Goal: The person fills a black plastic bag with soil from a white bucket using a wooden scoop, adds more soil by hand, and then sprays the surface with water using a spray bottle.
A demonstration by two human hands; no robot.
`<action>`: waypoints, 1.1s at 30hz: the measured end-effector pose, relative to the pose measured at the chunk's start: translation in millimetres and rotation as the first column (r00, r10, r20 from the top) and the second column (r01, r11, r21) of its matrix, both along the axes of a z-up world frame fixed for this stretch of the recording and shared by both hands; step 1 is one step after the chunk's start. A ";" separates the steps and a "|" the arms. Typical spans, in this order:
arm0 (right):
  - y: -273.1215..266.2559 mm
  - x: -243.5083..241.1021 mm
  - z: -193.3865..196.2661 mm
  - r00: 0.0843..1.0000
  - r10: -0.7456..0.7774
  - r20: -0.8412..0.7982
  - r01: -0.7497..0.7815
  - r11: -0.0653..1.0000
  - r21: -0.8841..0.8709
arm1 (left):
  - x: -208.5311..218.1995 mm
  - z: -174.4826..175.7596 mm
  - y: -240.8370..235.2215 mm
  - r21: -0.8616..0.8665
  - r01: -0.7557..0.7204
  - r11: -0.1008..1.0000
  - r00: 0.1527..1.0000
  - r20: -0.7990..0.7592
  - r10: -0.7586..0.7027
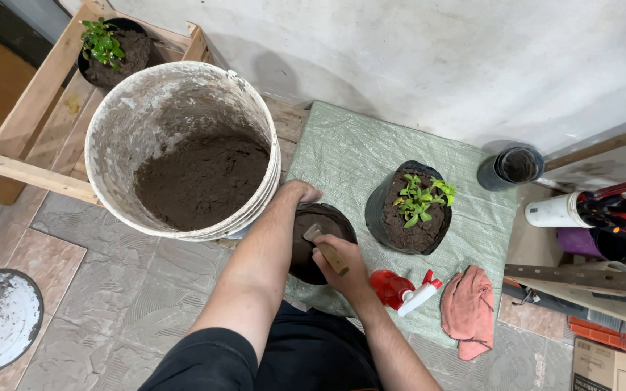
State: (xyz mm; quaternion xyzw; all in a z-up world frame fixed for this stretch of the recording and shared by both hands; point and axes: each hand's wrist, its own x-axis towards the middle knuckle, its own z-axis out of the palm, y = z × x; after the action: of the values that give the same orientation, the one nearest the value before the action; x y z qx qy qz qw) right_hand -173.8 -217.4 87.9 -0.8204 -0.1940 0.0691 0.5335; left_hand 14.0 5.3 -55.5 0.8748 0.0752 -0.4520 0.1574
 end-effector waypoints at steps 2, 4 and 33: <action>4.5 -1.4 -1.8 1.000 0.026 -0.012 -0.026 0.998 0.055 | -3.3 6.0 -2.6 0.001 0.029 1.000 1.000 -0.001 -0.029; 4.3 0.6 -2.2 0.999 0.040 0.001 -0.040 0.998 0.044 | 2.5 -21.6 -3.2 -0.005 0.011 1.000 1.000 0.020 -0.011; 12.7 -6.2 10.5 0.992 0.128 0.022 -0.128 0.992 0.012 | -2.6 -17.2 -2.3 -0.024 0.043 0.999 0.999 0.026 -0.042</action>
State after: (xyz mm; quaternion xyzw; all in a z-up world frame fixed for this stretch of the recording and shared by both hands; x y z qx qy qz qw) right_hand -180.1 -204.8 98.3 -0.8034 -0.2523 0.0930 0.5313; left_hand 11.4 3.0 -72.6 0.8798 0.0489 -0.4450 0.1596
